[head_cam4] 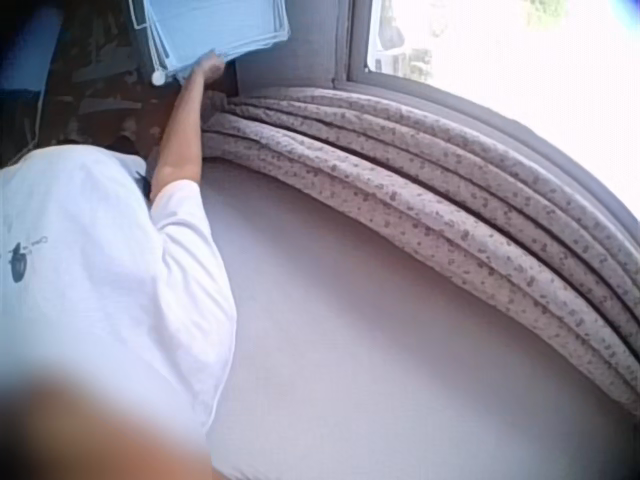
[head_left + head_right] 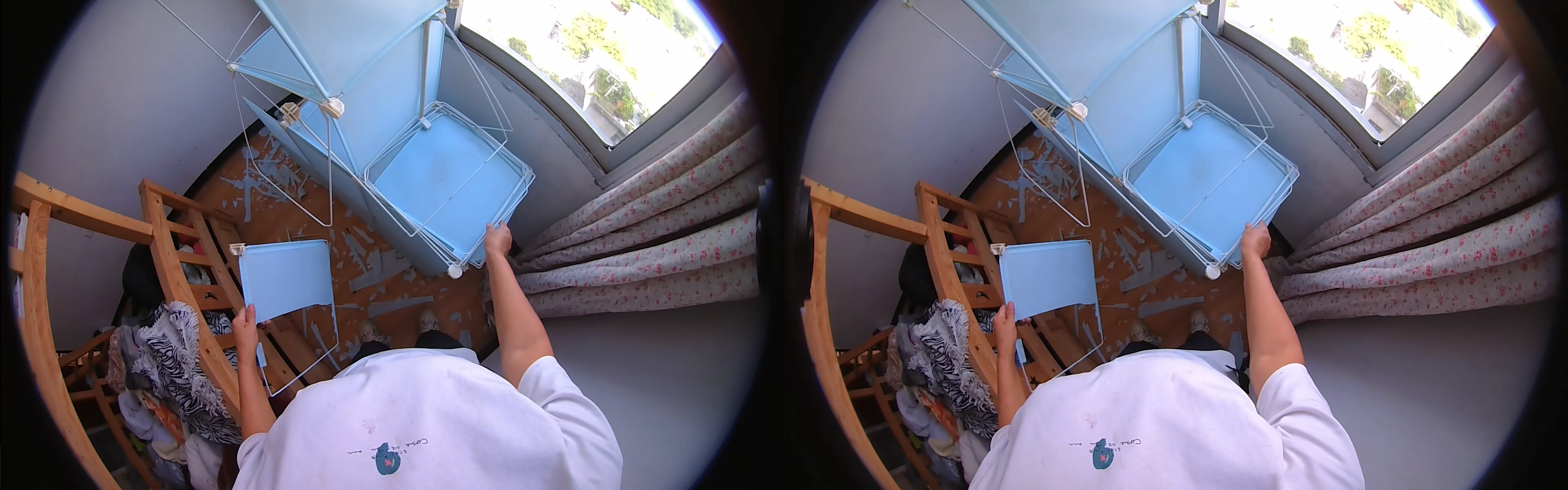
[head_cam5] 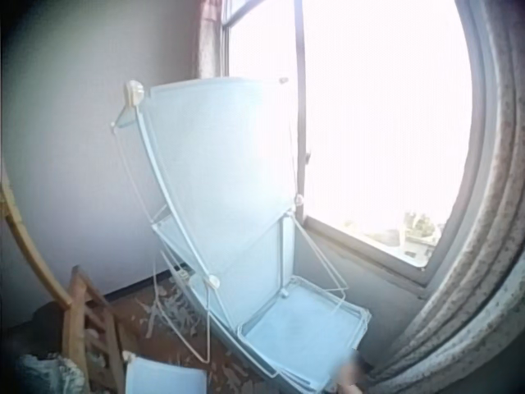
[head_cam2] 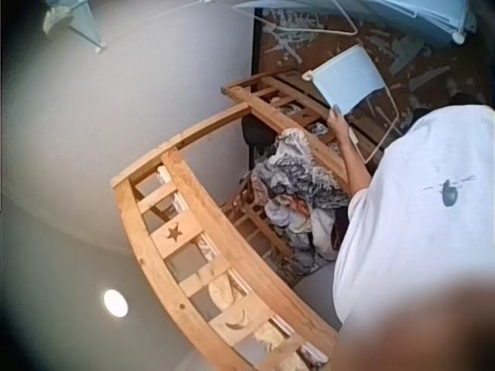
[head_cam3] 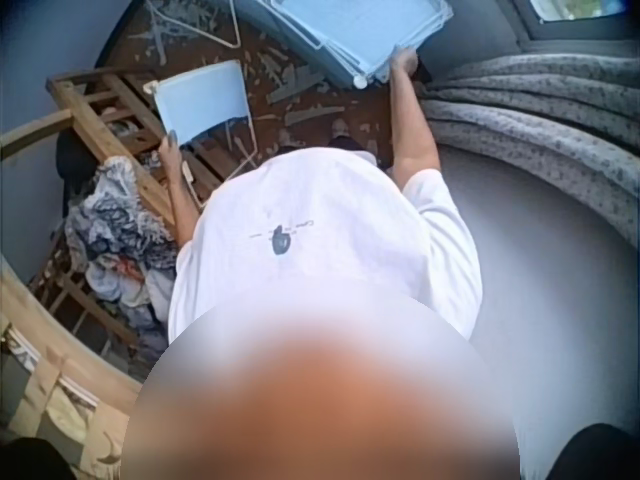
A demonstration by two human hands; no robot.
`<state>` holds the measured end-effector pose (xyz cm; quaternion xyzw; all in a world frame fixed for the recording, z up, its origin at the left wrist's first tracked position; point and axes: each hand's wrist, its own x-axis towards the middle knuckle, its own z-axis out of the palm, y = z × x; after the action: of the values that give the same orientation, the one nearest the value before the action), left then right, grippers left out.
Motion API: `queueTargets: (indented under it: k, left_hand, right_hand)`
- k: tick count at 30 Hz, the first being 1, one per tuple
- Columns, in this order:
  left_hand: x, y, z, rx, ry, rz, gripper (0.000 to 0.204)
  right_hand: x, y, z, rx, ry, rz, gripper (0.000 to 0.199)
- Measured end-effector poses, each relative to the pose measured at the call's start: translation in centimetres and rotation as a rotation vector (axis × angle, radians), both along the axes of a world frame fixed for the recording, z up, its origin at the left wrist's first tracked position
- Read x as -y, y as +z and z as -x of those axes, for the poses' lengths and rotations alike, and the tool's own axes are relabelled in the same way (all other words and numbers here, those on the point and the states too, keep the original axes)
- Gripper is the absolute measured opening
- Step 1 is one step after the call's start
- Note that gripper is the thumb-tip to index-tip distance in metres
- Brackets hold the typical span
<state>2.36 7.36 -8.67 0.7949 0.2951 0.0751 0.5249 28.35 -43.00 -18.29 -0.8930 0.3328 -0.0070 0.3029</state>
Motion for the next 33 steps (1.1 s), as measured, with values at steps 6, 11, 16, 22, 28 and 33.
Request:
queueTargets:
  k: [6,11,16,22,28,33]
  left_hand:
    - [0.8,1.5,-0.7,0.056,-0.009,0.039,0.037]
    - [0.2,3.4,0.3,0.125,0.073,0.041,0.038]
    - [-1.1,5.2,1.9,0.181,0.189,-0.001,0.039]
    - [-4.0,6.2,6.3,0.220,0.393,0.095,0.038]
    - [-6.5,6.0,8.6,0.413,0.500,0.307,0.038]
    - [-6.8,6.1,10.0,0.579,0.444,0.440,0.036]
  right_hand:
    - [-0.4,-0.4,-0.2,0.033,0.084,0.118,0.041]
    - [0.6,-0.9,0.2,0.066,0.219,0.164,0.039]
    - [2.5,-1.7,1.7,0.111,0.206,0.087,0.058]
    - [-1.0,2.3,6.5,0.538,0.352,0.003,0.030]
    - [-12.7,7.4,11.9,0.246,0.895,-0.589,0.024]
    - [-23.8,8.3,13.0,0.068,1.066,-0.720,0.041]
